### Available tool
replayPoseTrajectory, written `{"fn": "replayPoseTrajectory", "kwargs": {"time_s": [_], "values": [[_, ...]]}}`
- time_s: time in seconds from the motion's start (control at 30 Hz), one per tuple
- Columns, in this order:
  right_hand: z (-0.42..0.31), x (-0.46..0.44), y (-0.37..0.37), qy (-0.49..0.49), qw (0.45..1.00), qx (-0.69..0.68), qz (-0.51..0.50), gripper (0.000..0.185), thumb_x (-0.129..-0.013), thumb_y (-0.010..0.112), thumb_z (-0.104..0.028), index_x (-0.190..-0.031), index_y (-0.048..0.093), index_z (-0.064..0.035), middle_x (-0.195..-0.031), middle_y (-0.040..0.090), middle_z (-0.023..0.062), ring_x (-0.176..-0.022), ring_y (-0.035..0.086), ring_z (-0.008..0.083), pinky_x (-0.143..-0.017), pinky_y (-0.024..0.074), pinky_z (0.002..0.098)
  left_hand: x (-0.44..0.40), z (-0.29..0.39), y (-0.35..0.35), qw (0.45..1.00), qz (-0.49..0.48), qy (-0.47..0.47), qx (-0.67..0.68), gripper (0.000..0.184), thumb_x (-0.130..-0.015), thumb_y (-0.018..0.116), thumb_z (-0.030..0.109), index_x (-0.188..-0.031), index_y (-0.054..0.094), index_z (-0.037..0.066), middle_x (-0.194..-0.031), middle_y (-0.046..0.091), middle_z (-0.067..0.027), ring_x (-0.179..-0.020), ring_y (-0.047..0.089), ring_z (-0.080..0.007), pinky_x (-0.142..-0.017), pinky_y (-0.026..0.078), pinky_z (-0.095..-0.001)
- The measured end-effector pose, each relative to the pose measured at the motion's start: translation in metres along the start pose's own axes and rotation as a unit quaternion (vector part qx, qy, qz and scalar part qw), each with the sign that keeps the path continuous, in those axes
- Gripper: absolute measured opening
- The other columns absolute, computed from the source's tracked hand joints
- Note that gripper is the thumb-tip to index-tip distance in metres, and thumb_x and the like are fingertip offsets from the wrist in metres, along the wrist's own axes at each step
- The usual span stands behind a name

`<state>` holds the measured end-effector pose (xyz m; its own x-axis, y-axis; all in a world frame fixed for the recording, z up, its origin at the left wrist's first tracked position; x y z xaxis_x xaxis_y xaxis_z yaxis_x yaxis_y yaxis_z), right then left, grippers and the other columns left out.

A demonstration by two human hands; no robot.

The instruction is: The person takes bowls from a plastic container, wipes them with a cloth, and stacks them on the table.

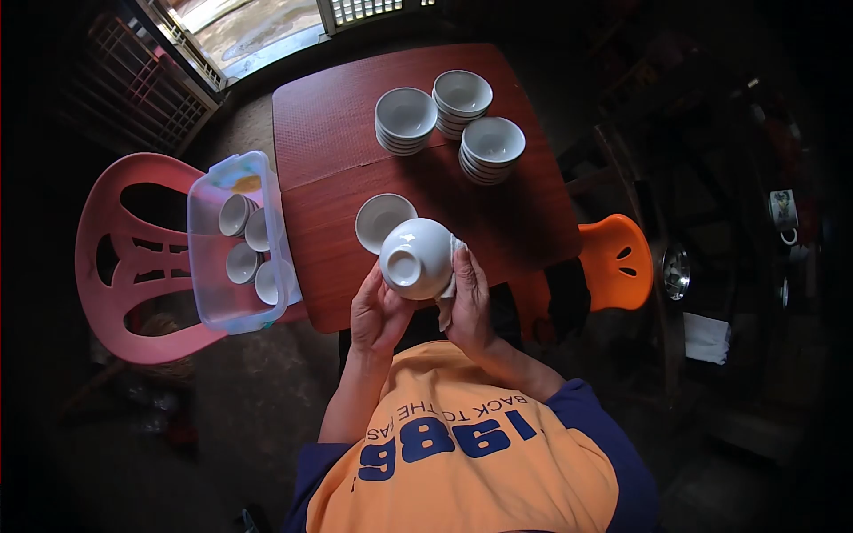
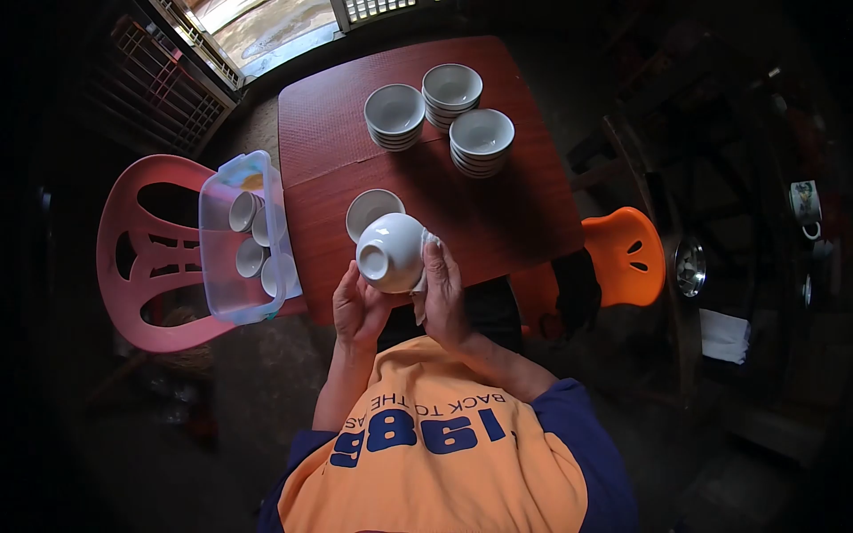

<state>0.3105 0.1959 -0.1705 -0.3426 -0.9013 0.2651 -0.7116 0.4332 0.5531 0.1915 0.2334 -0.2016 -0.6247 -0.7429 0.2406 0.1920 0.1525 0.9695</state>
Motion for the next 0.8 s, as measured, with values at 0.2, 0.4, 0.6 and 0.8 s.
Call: {"fn": "replayPoseTrajectory", "kwargs": {"time_s": [0.2,0.4,0.6,0.8], "values": [[-0.008,0.002,0.005,-0.177,0.896,0.392,-0.113,0.027,-0.097,0.046,-0.028,-0.096,0.05,-0.0017,-0.078,0.054,0.0096,-0.066,0.054,0.018,-0.057,0.0428,0.0328,0.003,0.0,0.018,0.966,-0.079,0.077,-0.235,0.068,-0.091,0.056,0.027,-0.145,0.017,0.016,-0.138,0.036,-0.0087,-0.121,0.044,-0.0247,-0.095,0.044,-0.0451],[0.0,0.019,0.009,-0.443,0.645,0.584,-0.216,0.028,-0.085,0.061,-0.019,-0.108,0.054,-0.0059,-0.107,0.054,0.0114,-0.098,0.052,0.028,-0.087,0.0368,0.0421,0.002,0.005,0.005,0.972,-0.006,0.097,-0.215,0.058,-0.092,0.052,0.039,-0.136,0.032,0.008,-0.125,0.05,-0.0082,-0.115,0.049,-0.0207,-0.097,0.042,-0.0354],[-0.036,0.004,0.002,-0.189,0.854,0.449,-0.186,0.026,-0.083,0.065,-0.01,-0.109,0.064,-0.0068,-0.103,0.047,0.0076,-0.083,0.055,0.0211,-0.073,0.0498,0.0326,0.007,0.014,-0.008,0.995,0.019,0.025,-0.093,0.059,-0.091,0.039,0.056,-0.122,0.052,0.008,-0.12,0.058,-0.0091,-0.111,0.055,-0.0237,-0.095,0.043,-0.0404],[-0.021,0.008,0.02,-0.279,0.782,0.448,-0.332,0.034,-0.086,0.059,-0.008,-0.118,0.055,0.0001,-0.12,0.053,0.0164,-0.11,0.054,0.0283,-0.098,0.0402,0.043,0.011,0.009,-0.007,0.967,-0.044,0.09,-0.235,0.065,-0.09,0.05,0.048,-0.135,0.033,0.004,-0.129,0.047,-0.0112,-0.118,0.047,-0.0212,-0.098,0.04,-0.035]]}}
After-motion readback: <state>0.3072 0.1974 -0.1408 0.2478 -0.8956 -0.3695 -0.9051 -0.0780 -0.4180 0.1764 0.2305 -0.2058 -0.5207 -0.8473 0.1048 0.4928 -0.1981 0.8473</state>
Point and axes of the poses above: each hand's wrist, its own x-axis away from the middle knuckle, its own y-axis out of the palm, z = x × y, the point moved 2 cm from there along -x, towards the middle knuckle
